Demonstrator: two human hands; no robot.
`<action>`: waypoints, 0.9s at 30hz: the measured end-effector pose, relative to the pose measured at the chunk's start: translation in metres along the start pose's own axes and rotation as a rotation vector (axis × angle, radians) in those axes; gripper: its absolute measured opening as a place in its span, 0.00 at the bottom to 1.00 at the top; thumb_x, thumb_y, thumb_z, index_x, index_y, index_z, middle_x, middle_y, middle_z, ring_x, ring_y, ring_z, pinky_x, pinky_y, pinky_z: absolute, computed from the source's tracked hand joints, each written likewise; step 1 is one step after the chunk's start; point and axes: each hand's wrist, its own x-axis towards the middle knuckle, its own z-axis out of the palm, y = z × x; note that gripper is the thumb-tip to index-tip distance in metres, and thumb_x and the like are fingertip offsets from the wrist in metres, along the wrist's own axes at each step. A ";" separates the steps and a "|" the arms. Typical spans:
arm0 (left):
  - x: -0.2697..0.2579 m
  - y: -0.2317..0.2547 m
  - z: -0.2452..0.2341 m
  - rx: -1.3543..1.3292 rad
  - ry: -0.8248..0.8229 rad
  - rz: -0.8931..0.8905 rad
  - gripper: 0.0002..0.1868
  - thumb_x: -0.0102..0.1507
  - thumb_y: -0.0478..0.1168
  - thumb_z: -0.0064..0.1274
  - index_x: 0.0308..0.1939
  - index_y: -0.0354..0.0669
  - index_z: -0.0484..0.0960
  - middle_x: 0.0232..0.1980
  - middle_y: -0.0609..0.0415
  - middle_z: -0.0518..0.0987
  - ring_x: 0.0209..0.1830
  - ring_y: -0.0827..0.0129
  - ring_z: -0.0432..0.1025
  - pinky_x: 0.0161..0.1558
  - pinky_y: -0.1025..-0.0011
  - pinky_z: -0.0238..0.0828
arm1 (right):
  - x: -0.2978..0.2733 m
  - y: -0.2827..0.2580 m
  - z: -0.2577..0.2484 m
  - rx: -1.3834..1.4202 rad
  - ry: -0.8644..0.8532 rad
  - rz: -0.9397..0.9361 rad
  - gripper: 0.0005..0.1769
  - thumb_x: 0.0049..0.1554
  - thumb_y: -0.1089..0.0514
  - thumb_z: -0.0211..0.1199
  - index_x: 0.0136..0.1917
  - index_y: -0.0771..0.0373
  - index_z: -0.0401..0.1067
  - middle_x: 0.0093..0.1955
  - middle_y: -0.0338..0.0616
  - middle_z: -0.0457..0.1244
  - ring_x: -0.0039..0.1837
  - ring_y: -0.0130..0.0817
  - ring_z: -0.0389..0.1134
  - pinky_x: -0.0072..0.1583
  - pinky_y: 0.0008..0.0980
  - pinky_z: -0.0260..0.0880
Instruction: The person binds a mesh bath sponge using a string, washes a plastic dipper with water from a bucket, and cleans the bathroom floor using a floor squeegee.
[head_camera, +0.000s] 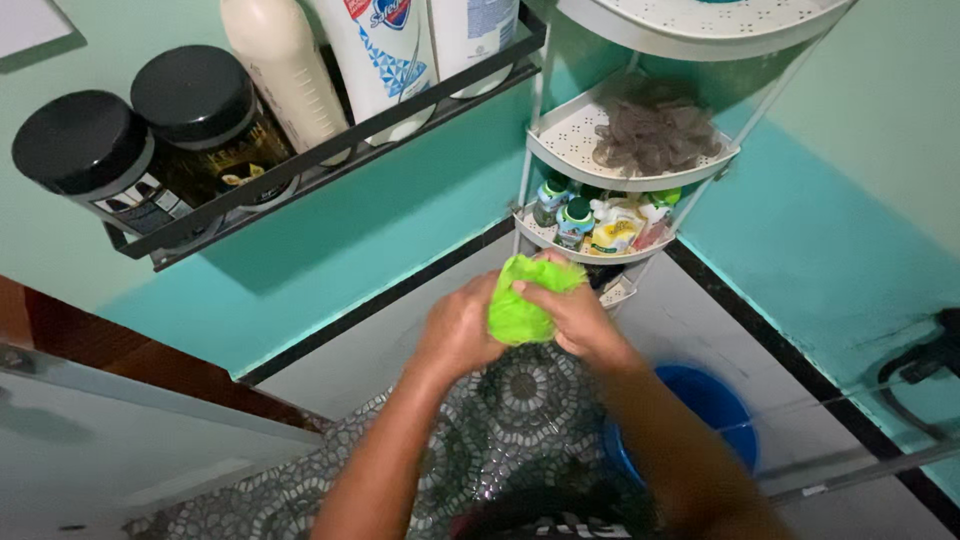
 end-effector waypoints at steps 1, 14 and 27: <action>0.000 -0.008 0.003 0.069 -0.070 -0.083 0.34 0.49 0.45 0.69 0.59 0.42 0.80 0.49 0.43 0.84 0.46 0.46 0.80 0.48 0.56 0.75 | -0.003 -0.008 0.000 -0.002 -0.001 0.003 0.16 0.57 0.68 0.69 0.55 0.64 0.66 0.50 0.39 0.65 0.53 0.29 0.69 0.54 0.32 0.73; -0.008 -0.054 0.032 -0.460 0.020 -0.337 0.13 0.54 0.37 0.64 0.43 0.38 0.88 0.40 0.53 0.89 0.39 0.74 0.81 0.42 0.68 0.78 | -0.030 -0.042 0.044 -1.070 -0.180 -0.507 0.80 0.30 0.26 0.79 0.84 0.52 0.42 0.85 0.57 0.23 0.83 0.66 0.38 0.74 0.56 0.56; -0.004 -0.020 0.025 -0.237 -0.100 -0.283 0.26 0.46 0.50 0.69 0.44 0.41 0.84 0.40 0.43 0.86 0.43 0.54 0.82 0.43 0.61 0.77 | -0.006 0.016 0.019 -0.675 0.181 -0.316 0.14 0.58 0.69 0.64 0.58 0.66 0.71 0.52 0.50 0.67 0.56 0.33 0.67 0.62 0.30 0.70</action>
